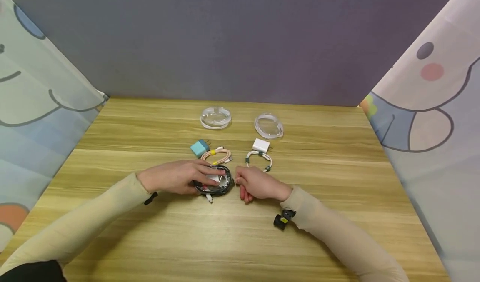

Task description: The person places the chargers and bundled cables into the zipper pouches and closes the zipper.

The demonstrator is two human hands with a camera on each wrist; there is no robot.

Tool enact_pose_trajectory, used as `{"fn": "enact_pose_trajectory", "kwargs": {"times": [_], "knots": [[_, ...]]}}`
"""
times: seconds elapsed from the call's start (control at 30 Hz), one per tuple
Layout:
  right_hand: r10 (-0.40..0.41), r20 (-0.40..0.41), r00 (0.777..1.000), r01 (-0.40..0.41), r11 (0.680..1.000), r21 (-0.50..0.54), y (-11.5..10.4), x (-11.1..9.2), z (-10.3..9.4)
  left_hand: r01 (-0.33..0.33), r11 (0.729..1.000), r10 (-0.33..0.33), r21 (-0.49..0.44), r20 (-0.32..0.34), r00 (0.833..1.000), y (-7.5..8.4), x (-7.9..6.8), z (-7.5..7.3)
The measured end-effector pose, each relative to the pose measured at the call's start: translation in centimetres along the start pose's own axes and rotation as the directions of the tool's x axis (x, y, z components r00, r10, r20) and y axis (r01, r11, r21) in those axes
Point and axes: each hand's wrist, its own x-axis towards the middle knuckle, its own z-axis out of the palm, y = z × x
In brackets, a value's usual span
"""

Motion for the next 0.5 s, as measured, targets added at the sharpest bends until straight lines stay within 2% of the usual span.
{"fn": "enact_pose_trajectory", "kwargs": {"times": [0.13, 0.33, 0.4, 0.5], "knots": [[-0.011, -0.002, 1.0, 0.011, 1.0, 0.003, -0.05, -0.31, 0.15, -0.008, 1.0, 0.008, -0.014, -0.014, 1.0, 0.0, 0.01, 0.1], [0.002, -0.063, 0.998, 0.001, 0.999, 0.045, 0.37, -0.39, 0.19, 0.016, 0.999, -0.017, -0.037, -0.031, 0.999, -0.1, -0.14, 0.39], [0.017, -0.075, 0.997, -0.012, 0.997, 0.072, 0.49, -0.37, 0.16, 0.0, 0.999, -0.002, -0.032, -0.045, 0.999, -0.16, -0.19, 0.51], [0.038, -0.096, 0.995, -0.027, 0.993, 0.113, 0.67, -0.31, 0.08, -0.058, 0.998, 0.059, 0.01, -0.072, 0.996, -0.21, -0.18, 0.69]]}}
